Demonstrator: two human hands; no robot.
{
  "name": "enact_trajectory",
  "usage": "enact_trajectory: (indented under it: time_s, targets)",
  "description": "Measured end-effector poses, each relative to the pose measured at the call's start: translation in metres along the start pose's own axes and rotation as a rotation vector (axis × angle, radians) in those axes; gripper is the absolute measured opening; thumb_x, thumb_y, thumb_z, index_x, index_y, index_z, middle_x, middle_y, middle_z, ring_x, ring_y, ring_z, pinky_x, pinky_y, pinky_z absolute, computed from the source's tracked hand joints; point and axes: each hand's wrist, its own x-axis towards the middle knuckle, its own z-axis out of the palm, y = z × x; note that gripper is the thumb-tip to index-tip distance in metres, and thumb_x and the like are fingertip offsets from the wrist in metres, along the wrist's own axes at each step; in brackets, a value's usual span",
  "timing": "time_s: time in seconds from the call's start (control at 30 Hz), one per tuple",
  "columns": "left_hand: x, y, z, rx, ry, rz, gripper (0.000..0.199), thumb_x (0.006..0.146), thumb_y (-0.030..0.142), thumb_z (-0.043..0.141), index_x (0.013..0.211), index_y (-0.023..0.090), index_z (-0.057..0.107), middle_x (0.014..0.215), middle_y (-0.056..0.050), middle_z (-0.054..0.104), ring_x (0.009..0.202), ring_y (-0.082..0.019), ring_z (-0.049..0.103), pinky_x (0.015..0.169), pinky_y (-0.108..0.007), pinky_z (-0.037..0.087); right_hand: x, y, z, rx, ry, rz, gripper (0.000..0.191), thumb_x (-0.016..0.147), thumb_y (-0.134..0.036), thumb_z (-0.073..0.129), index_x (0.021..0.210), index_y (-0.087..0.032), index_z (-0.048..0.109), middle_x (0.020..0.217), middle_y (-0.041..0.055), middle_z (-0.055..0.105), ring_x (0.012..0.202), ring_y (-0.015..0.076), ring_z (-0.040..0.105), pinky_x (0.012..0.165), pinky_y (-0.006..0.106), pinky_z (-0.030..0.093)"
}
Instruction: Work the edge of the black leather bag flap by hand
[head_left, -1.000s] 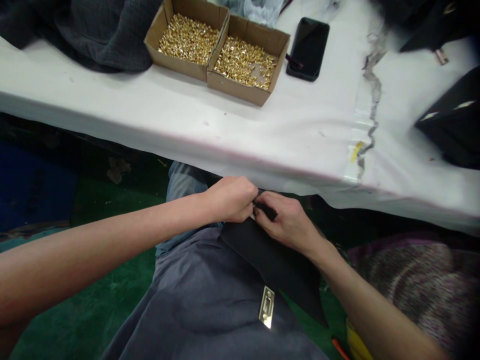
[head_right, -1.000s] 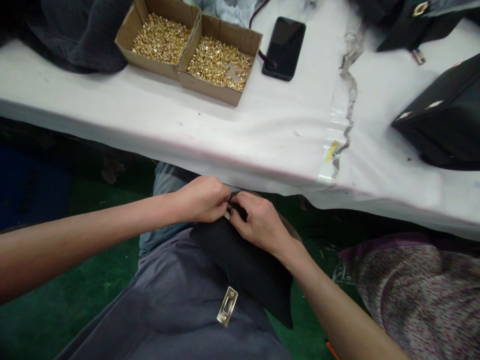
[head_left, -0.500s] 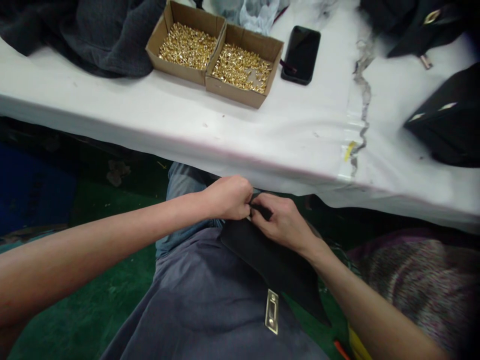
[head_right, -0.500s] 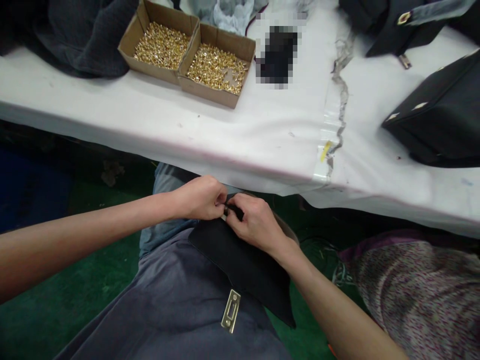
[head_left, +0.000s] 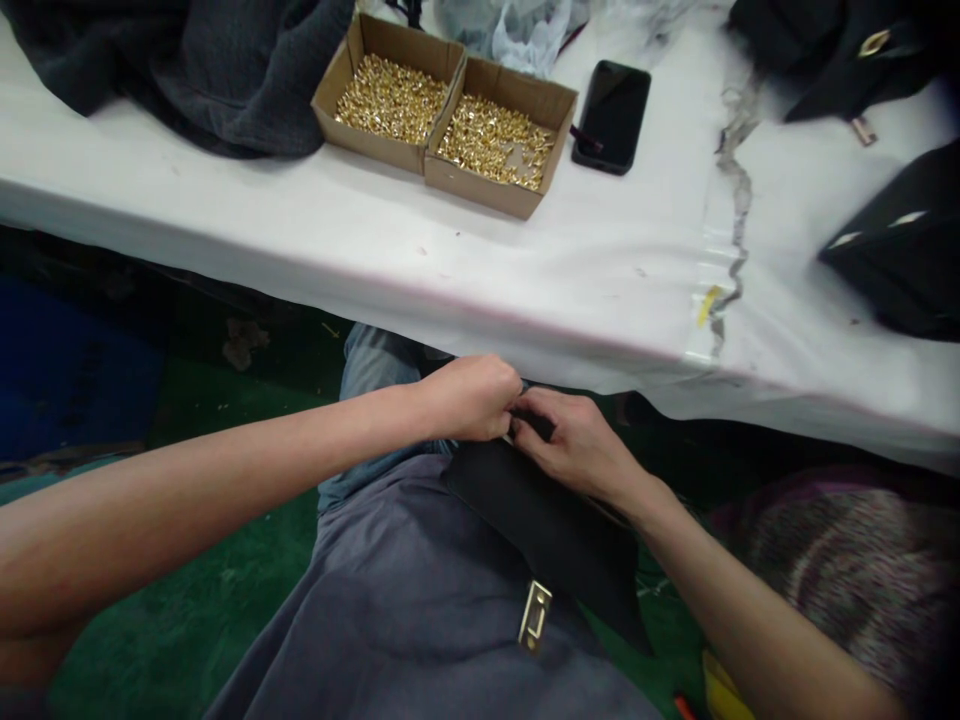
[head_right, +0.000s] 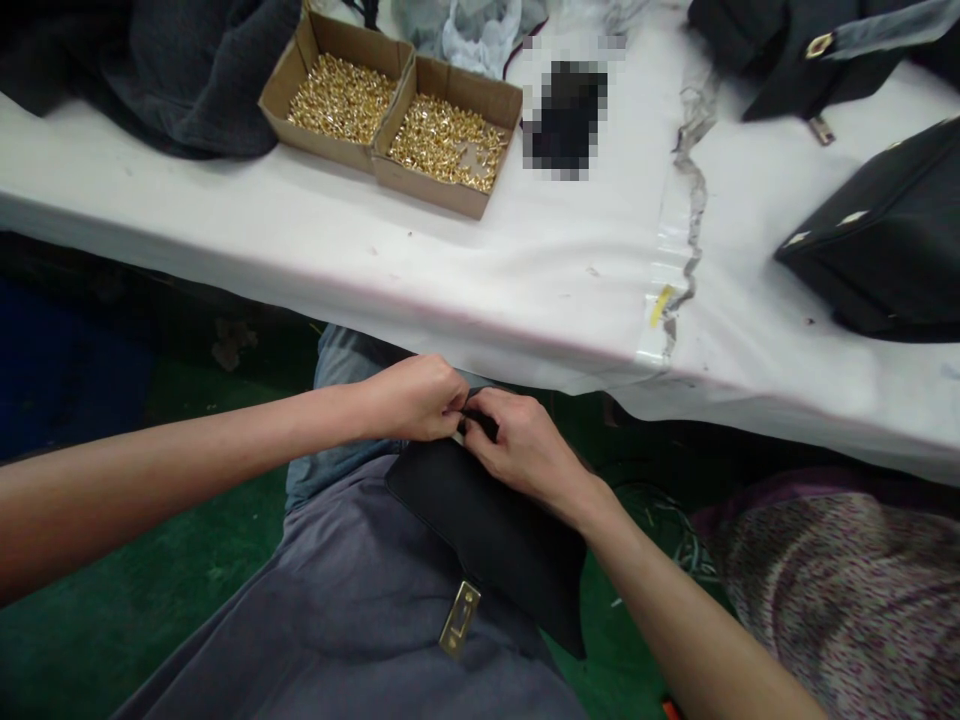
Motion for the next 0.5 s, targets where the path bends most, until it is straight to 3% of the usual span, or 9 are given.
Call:
enact_trajectory:
  time_s: [0.27, 0.5]
  targets:
    - [0.0009, 0.0052, -0.0009, 0.045, -0.024, 0.049, 0.010, 0.080, 0.013, 0.072, 0.072, 0.017, 0.079, 0.067, -0.010, 0.072, 0.062, -0.027, 0.068, 0.053, -0.035, 0.041, -0.0049, -0.0028, -0.0042, -0.004, -0.015, -0.015, 0.008, 0.100, -0.019, 0.065, 0.101, -0.022, 0.072, 0.091, 0.0025, 0.073, 0.082, 0.0205, 0.070, 0.074, 0.033, 0.047]
    - [0.0003, 0.0079, 0.0013, 0.089, -0.025, 0.080, 0.009, 0.081, 0.015, 0.072, 0.079, 0.015, 0.081, 0.074, -0.014, 0.076, 0.069, -0.032, 0.074, 0.059, -0.038, 0.052, -0.0081, -0.0041, -0.0030, -0.078, -0.013, -0.002, 0.006, 0.096, -0.017, 0.065, 0.097, -0.021, 0.068, 0.088, 0.0043, 0.071, 0.078, 0.0222, 0.067, 0.073, 0.035, 0.046]
